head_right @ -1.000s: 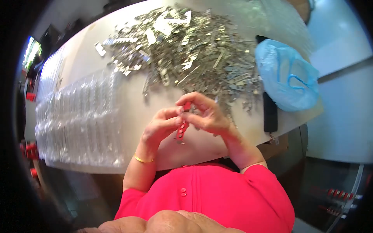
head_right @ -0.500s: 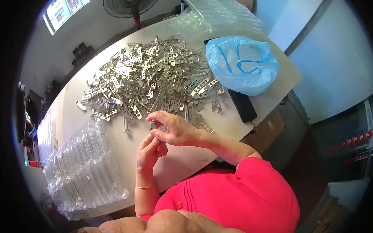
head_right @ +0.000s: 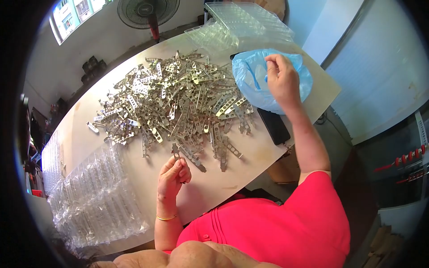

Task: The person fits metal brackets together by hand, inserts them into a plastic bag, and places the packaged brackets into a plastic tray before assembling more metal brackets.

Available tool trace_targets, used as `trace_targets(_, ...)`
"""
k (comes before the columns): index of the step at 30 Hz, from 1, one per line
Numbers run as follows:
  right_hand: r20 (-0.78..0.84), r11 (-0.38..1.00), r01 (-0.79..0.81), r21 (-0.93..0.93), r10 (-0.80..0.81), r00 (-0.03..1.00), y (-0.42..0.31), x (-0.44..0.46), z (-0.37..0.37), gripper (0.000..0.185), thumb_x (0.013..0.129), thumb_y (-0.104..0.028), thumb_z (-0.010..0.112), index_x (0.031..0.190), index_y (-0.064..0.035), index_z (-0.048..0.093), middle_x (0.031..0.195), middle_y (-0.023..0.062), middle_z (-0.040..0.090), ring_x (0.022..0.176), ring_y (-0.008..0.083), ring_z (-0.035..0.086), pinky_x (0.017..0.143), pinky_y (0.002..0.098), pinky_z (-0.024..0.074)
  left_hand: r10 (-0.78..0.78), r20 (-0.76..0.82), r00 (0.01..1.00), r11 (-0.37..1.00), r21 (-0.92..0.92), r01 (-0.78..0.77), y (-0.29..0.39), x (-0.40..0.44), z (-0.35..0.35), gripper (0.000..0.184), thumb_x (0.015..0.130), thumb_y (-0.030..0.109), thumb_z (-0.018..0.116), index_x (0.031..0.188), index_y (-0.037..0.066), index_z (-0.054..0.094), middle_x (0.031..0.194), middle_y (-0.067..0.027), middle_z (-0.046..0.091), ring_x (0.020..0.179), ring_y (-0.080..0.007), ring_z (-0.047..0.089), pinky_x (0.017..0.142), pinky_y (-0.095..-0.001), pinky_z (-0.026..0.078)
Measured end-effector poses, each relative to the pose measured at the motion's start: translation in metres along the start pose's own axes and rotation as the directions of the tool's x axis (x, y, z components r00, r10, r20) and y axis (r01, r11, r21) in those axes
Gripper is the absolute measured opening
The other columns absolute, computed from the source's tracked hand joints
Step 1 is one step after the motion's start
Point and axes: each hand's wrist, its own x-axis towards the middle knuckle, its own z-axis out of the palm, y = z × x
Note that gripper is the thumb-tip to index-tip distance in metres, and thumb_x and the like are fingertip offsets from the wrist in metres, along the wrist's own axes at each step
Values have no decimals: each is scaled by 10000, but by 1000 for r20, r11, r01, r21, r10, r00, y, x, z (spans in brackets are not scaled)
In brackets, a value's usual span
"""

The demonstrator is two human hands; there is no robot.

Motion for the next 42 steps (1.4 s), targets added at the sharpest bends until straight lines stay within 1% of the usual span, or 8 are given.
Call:
trace_targets(4,166,930,160,-330,-109,980,93,24,0,179,933,-159,594,1036,-31,665,904,148,695,799,282,682,754,390,529,-17,2,1000,1000,5,17,0,1,2,178,1036,221,532,991,50,559,718,14,421,582,-106,386,561,-260,366)
trace_targets(9,566,957,-166,-237,275,777,106,40,21,419,836,-252,675,1208,-62,644,929,173,728,891,334,698,790,418,528,-20,15,1000,999,27,20,0,1,-1,184,1038,227,529,991,52,557,719,15,418,583,-103,383,559,-261,366)
trace_targets(13,556,934,-266,-238,356,751,90,41,38,486,813,-293,677,1259,-106,633,996,167,729,949,350,688,821,425,525,-33,6,999,999,21,33,1,1,1,187,1040,227,524,987,51,561,718,19,416,580,-98,375,559,-260,364)
trace_targets(16,491,971,33,-235,89,867,89,40,48,474,809,-309,661,1246,-128,643,1019,162,725,978,343,685,845,416,521,-42,25,999,999,29,41,-1,1,-2,185,1043,221,517,989,50,562,716,22,415,581,-95,370,560,-258,360)
trace_targets(22,654,968,-33,-249,194,731,76,39,60,403,801,-245,641,1182,-117,668,1004,180,717,962,353,681,847,419,521,-44,51,998,999,24,43,-3,1,-4,183,1047,216,499,994,53,562,708,14,420,560,-101,382,545,-272,379)
trace_targets(27,576,957,49,-285,130,807,88,35,75,240,789,-127,600,992,-42,696,933,211,709,917,393,677,818,461,519,-44,39,998,998,39,43,-2,0,-1,184,1050,213,493,997,52,563,708,14,419,563,-103,387,546,-274,381)
trace_targets(37,284,941,-89,-327,188,940,77,41,36,193,819,-131,571,968,-58,669,913,214,700,897,398,669,797,472,521,-7,27,1000,1000,27,7,-3,2,-4,192,1039,236,518,1001,53,562,714,12,429,568,-110,402,556,-280,395)
trace_targets(42,22,992,-104,-77,106,994,67,33,2,133,863,-85,592,976,-32,637,837,124,670,785,265,665,726,385,531,4,15,1000,1000,1,-4,-4,2,-4,188,1030,238,532,1000,55,565,712,12,431,567,-109,399,555,-275,394)
